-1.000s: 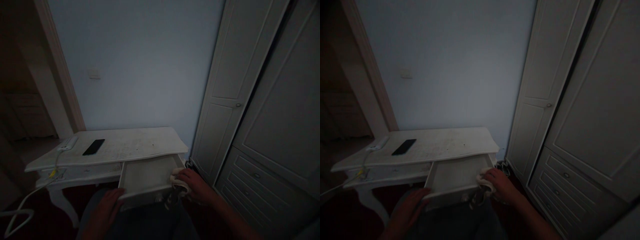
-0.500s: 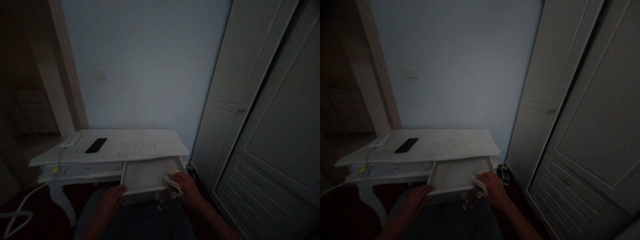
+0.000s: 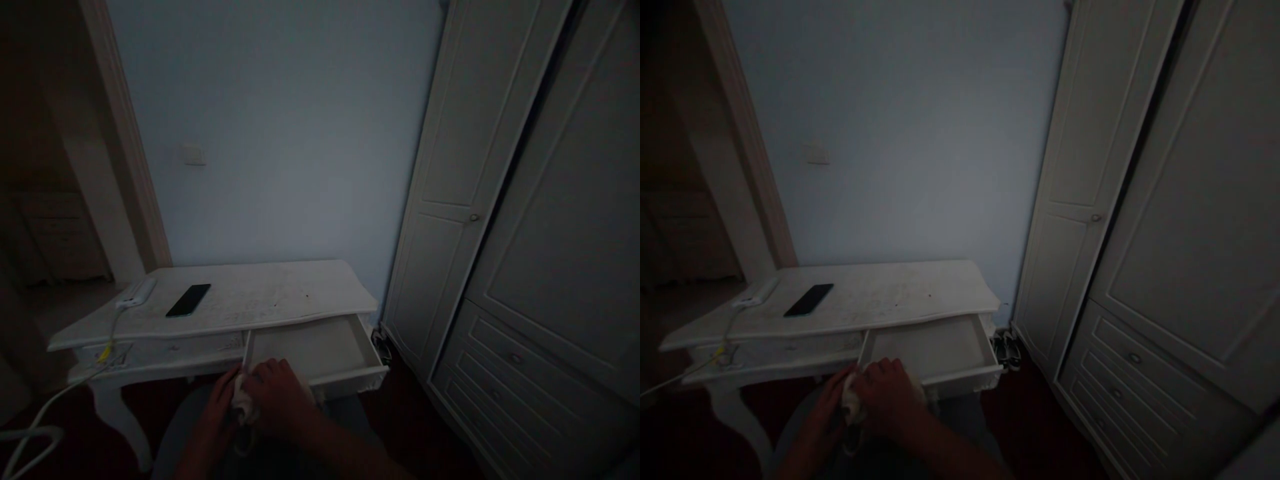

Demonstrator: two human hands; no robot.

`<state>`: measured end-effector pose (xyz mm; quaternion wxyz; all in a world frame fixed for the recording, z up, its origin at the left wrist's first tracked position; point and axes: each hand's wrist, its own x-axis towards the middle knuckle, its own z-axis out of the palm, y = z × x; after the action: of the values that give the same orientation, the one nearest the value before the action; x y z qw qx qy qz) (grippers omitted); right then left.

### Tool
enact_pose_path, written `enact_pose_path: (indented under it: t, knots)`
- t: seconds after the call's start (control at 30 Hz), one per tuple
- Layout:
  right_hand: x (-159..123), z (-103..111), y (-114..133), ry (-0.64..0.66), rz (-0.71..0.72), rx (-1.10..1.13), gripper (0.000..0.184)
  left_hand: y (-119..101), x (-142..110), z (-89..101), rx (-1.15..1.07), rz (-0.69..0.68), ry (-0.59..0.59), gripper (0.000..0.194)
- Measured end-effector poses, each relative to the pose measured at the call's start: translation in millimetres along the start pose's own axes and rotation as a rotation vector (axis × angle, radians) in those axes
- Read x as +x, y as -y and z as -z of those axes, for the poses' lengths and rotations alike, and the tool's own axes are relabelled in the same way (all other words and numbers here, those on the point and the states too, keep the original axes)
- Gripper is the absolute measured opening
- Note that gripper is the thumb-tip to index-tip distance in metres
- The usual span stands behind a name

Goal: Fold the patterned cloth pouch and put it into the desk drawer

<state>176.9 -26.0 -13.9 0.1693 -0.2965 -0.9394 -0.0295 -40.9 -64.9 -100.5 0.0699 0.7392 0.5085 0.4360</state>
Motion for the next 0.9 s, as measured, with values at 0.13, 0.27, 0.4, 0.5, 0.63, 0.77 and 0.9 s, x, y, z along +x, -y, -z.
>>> enact_pose_path:
  t: [0.13, 0.27, 0.4, 0.5, 0.63, 0.77, 0.9]
  knots:
    - [3, -2, 7, -0.018, 0.029, 0.015, 0.06, 0, 2, 2.3, -0.077, 0.022, -0.049, 0.06]
    - [-15, 9, -8, 0.013, -0.027, 0.012, 0.053, -6, 7, 5.0, -0.057, 0.054, -0.04, 0.049]
    - [-44, 29, -41, 0.106, -0.108, -0.004, 0.054, -6, 6, 3.9, -0.05, 0.05, 0.007, 0.037]
    - [-78, 51, -76, 0.169, -0.206, 0.032, 0.053, 0, 4, 1.2, -0.072, 0.041, 0.024, 0.032]
    - [-136, 83, -121, 0.189, -0.308, 0.053, 0.053, 4, 4, 0.0, -0.055, 0.035, 0.033, 0.033]
    - [-181, 95, -142, 0.114, -0.318, 0.03, 0.056, 0, 5, 1.5, -0.007, 0.025, 0.005, 0.032]
    - [-184, 77, -138, 0.056, -0.323, -0.041, 0.054, -5, 7, 4.2, -0.011, 0.03, 0.0, 0.034]
